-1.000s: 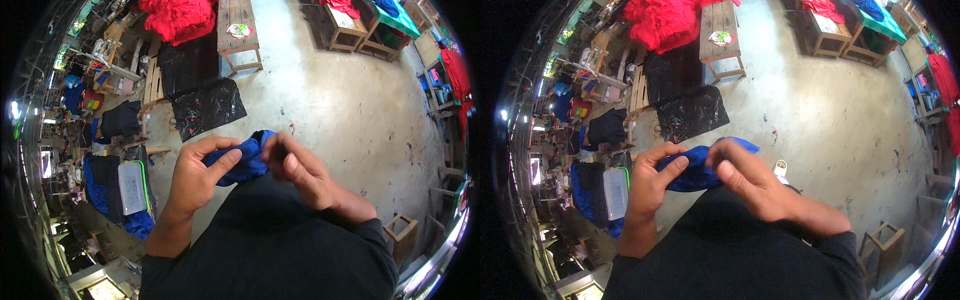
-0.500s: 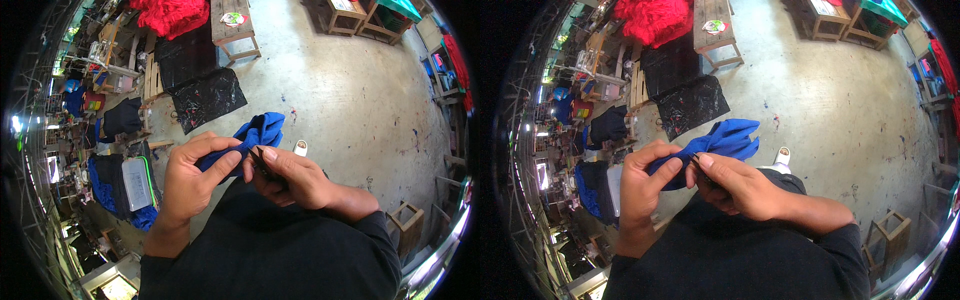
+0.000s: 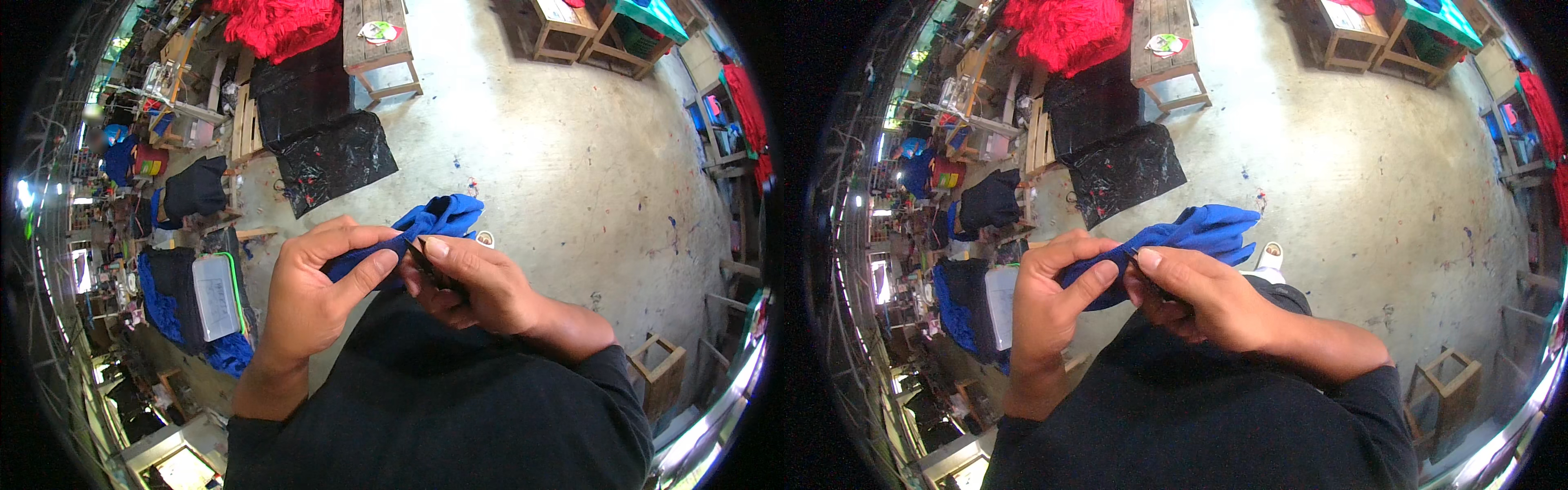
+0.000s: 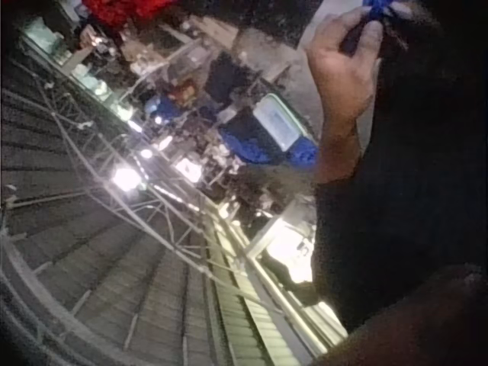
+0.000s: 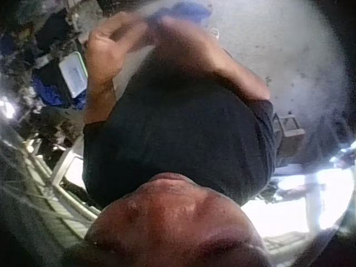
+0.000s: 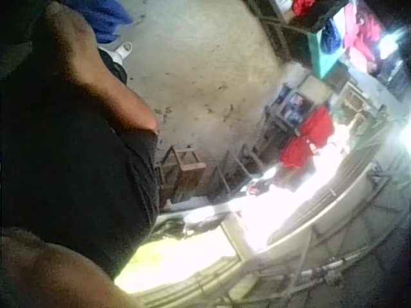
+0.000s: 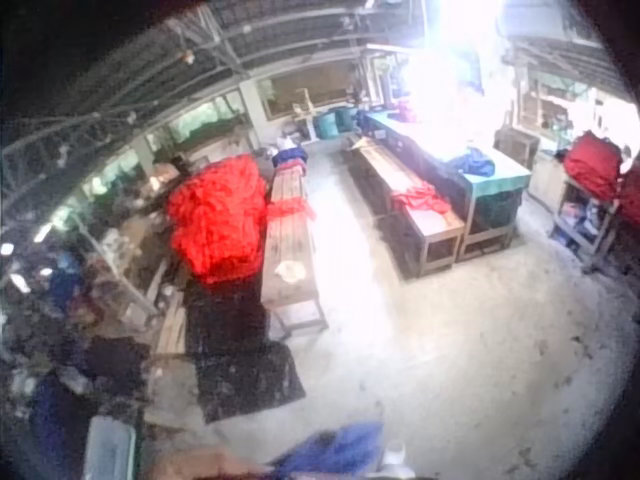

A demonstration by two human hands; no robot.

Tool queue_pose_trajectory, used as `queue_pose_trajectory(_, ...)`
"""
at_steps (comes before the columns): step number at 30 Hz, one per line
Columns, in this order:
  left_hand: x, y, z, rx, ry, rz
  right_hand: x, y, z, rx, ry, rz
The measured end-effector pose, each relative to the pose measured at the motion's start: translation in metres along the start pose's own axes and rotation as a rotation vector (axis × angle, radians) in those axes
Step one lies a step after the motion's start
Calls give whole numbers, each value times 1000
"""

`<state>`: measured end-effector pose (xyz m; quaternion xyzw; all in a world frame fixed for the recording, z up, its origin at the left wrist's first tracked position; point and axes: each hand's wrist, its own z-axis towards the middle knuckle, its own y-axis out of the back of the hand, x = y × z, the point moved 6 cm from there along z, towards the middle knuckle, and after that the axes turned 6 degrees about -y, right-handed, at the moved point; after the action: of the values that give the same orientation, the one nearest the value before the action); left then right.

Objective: The person trims loose threads and edges from a blue fabric item using small scissors. They repeatedly adjust the fabric, cut small sections, and place the trimmed pieces onto a nearby pile.

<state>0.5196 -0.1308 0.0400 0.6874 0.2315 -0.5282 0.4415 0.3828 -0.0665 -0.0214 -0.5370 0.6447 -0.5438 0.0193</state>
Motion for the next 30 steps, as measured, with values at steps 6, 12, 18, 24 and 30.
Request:
queue_pose_trajectory(6, 3, 1, -5, 9, 54, -15, 6, 10, -2, -18, 102, 30)
queue_pose_trajectory(12, 1, 3, -9, -37, 94, -40, 42, 11, -1, -322, 893, -847)
queue_pose_trajectory(18, -5, 19, -10, -133, -417, 383, 47, 9, -16, -361, 1226, -1113)
queue_pose_trajectory(24, 10, 12, -38, -296, -892, 528, 25, 14, -15, -439, 1652, -1381)
queue_pose_trajectory(30, 0, 17, -40, -206, -962, 551, 27, 16, -17, -409, 1702, -1319)
